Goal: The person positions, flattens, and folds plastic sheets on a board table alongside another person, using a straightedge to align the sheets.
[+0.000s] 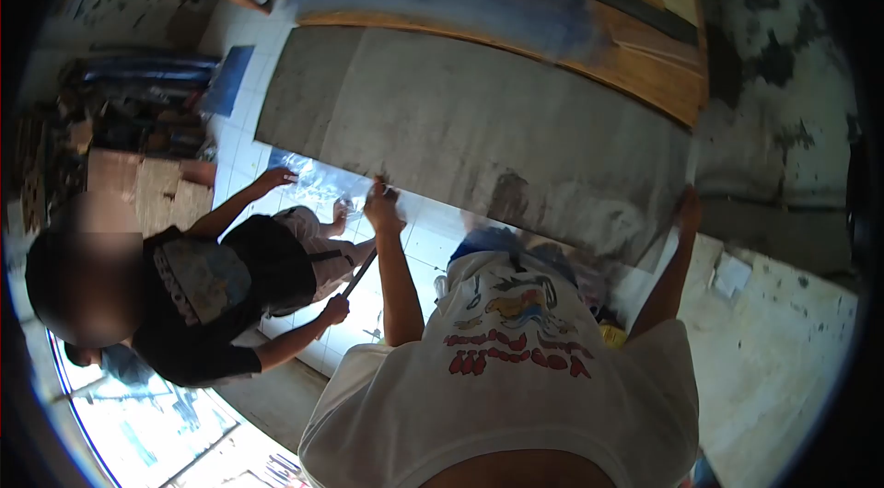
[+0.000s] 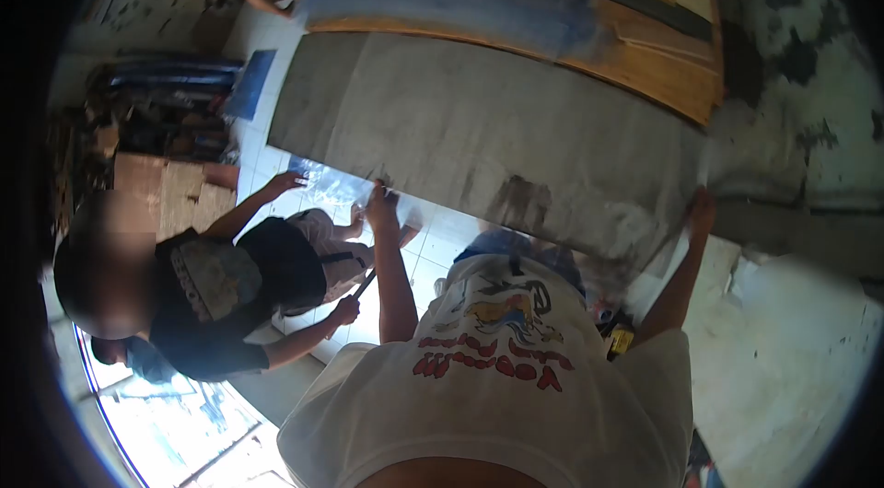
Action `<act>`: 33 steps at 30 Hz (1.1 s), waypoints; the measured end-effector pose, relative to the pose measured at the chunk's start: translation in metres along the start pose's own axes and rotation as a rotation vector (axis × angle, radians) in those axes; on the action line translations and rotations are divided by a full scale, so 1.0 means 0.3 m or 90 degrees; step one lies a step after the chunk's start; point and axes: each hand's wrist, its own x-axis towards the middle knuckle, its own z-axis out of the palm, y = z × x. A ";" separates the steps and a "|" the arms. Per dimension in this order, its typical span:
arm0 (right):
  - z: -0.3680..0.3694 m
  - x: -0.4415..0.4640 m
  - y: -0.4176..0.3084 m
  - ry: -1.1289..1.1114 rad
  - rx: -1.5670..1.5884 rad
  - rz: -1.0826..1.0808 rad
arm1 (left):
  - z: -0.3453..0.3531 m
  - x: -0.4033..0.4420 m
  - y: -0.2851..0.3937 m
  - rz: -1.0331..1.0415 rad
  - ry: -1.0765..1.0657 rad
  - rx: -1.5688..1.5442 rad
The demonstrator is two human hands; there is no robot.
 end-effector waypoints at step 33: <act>-0.002 0.041 0.018 0.038 -0.063 0.076 | -0.114 0.238 0.202 0.151 0.580 0.289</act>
